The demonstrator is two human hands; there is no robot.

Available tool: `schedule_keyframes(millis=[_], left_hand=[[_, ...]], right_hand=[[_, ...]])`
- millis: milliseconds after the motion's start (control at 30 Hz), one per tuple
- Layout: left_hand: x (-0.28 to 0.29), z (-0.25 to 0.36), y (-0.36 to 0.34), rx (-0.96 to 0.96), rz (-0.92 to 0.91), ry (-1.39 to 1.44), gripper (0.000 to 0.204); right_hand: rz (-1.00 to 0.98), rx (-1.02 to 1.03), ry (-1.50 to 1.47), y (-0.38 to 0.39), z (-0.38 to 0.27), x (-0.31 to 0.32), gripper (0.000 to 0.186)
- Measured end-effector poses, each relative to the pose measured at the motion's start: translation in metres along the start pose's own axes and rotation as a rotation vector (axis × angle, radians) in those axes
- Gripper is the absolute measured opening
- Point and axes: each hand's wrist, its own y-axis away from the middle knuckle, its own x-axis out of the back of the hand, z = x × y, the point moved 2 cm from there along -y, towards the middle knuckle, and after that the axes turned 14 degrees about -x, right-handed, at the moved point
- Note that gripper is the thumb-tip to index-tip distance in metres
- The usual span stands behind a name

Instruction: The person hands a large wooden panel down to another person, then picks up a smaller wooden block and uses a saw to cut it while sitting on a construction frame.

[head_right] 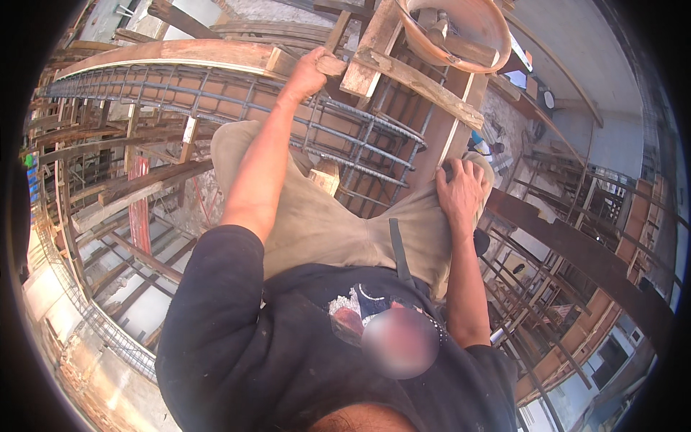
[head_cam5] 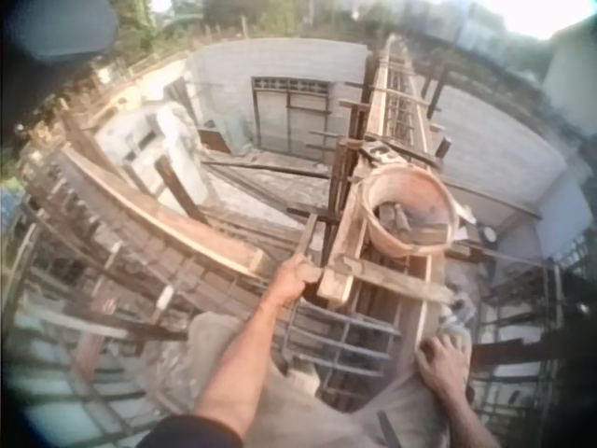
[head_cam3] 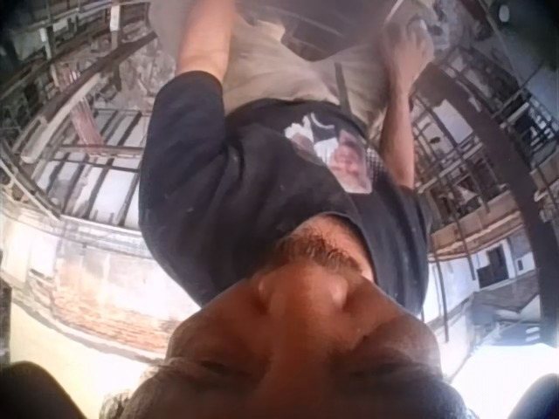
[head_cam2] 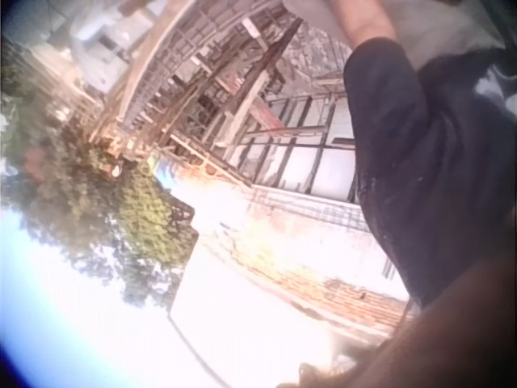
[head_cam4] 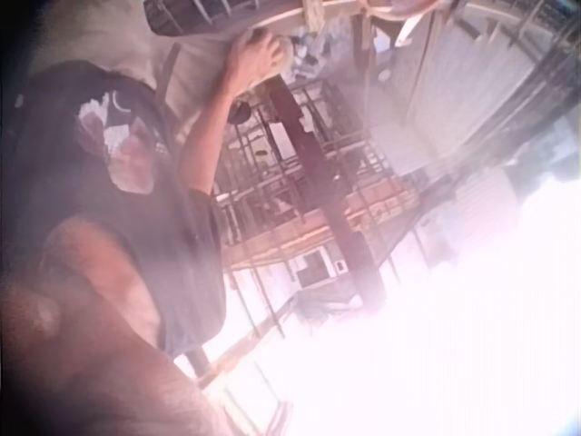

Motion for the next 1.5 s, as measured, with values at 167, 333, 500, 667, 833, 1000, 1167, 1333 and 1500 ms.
schedule_keyframes(millis=[167,333,500,667,833,1000,1167,1333,1500], left_hand=[[0.001,0.005,0.002,-0.035,0.000,-0.080,0.036],[0.001,0.006,0.007,-0.043,0.002,-0.140,0.033],[-0.002,0.013,0.010,-0.005,0.004,-0.078,0.032],[-0.002,0.008,0.012,-0.010,0.022,-0.052,0.031],[-0.007,0.007,0.012,-0.057,0.030,-0.083,0.033],[-0.002,-0.003,0.016,-0.062,0.040,-0.098,0.038],[0.001,0.019,0.019,0.008,-0.055,-0.086,0.039],[0.010,0.011,0.021,-0.204,-0.128,-0.078,0.048],[0.005,0.002,0.018,-0.105,-0.193,-0.019,0.051]], right_hand=[[0.014,0.006,-0.010,0.001,0.002,0.001,0.034],[0.014,0.011,0.004,0.002,0.000,0.002,0.034],[0.018,0.000,-0.015,0.003,0.000,0.004,0.033],[0.029,0.021,-0.005,0.002,0.001,0.002,0.032],[-0.011,-0.040,0.007,0.003,-0.002,0.003,0.034],[-0.040,-0.010,0.056,0.002,-0.007,0.000,0.037],[-0.068,-0.040,0.087,0.001,-0.001,-0.002,0.037],[-0.081,-0.039,0.112,0.000,-0.010,-0.001,0.035],[-0.088,-0.023,0.162,-0.001,-0.019,0.002,0.034]])
